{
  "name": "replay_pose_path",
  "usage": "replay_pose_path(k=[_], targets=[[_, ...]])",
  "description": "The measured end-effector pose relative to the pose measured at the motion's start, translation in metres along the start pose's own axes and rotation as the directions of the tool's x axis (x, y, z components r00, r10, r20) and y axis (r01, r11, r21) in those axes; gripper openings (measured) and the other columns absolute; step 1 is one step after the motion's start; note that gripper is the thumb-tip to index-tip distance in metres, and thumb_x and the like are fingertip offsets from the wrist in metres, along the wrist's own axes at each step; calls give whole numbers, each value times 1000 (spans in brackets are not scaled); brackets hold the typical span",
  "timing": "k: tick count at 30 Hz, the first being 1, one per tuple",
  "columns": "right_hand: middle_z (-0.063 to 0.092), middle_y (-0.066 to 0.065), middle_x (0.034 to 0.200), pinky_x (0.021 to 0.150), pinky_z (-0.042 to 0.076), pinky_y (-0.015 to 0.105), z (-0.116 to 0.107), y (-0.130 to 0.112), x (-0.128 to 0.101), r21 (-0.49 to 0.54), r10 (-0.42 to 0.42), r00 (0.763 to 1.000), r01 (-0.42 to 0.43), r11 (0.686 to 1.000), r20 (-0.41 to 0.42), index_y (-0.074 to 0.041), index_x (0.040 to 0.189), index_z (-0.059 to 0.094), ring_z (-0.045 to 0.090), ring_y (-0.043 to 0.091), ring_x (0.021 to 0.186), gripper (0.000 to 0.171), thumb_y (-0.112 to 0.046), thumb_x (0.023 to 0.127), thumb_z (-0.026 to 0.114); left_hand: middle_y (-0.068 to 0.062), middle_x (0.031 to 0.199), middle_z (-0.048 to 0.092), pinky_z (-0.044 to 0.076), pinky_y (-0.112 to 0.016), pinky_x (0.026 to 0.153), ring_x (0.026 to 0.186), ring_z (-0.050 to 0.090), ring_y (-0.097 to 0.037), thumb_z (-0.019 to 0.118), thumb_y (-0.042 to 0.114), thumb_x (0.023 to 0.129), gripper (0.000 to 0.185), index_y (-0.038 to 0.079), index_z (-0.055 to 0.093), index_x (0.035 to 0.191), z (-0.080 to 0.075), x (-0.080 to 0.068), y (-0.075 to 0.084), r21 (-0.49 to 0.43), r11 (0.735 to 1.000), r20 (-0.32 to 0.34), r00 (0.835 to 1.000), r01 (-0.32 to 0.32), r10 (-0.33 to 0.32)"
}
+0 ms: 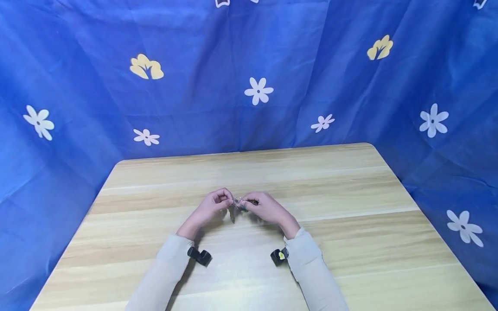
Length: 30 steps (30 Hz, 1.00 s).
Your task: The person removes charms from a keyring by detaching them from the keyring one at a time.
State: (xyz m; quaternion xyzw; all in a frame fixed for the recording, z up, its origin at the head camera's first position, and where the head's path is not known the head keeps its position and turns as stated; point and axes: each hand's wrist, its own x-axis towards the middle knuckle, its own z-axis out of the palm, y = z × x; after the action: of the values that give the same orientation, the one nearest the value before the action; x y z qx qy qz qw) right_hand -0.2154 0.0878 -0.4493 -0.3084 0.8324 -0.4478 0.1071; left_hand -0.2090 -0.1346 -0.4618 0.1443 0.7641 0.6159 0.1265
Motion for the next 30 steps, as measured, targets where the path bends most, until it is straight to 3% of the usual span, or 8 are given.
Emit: replay_pose_path(k=[5,14,23,30], targets=[[71,8,109,89,51,33,0,2,0,-13,-2,1000,2,1000,-1,-9,107,71,64,19,98,21,-17,97,54,-3,103,66,46,-26,80,90,58,-13,61,15,93,24,-1,64,110,-1,0,0,46,999,22,1000,19,-20],[71,8,108,89,51,35,-2,2,0,6,-9,1000,9,1000,-3,-9,106,71,64,20,99,21,-18,97,54,-13,114,66,45,-32,91,98,59,-13,62,20,93,28,1,65,114,-3,-2,1,58,998,73,997,21,-26],[72,6,108,92,50,37,-2,4,-1,21,19,1000,-18,1000,-15,-11,105,71,64,20,102,20,-20,97,54,-18,120,64,51,-30,75,93,59,-20,63,17,91,34,0,61,121,-5,-4,1,23,999,147,989,27,-30],[71,10,105,86,50,30,-2,3,-1,60,-5,1000,4,998,7,-6,101,70,62,16,94,20,-14,97,52,-14,116,65,50,-29,77,90,59,-14,66,14,88,35,0,61,119,-5,-6,2,28,999,133,990,43,-47]])
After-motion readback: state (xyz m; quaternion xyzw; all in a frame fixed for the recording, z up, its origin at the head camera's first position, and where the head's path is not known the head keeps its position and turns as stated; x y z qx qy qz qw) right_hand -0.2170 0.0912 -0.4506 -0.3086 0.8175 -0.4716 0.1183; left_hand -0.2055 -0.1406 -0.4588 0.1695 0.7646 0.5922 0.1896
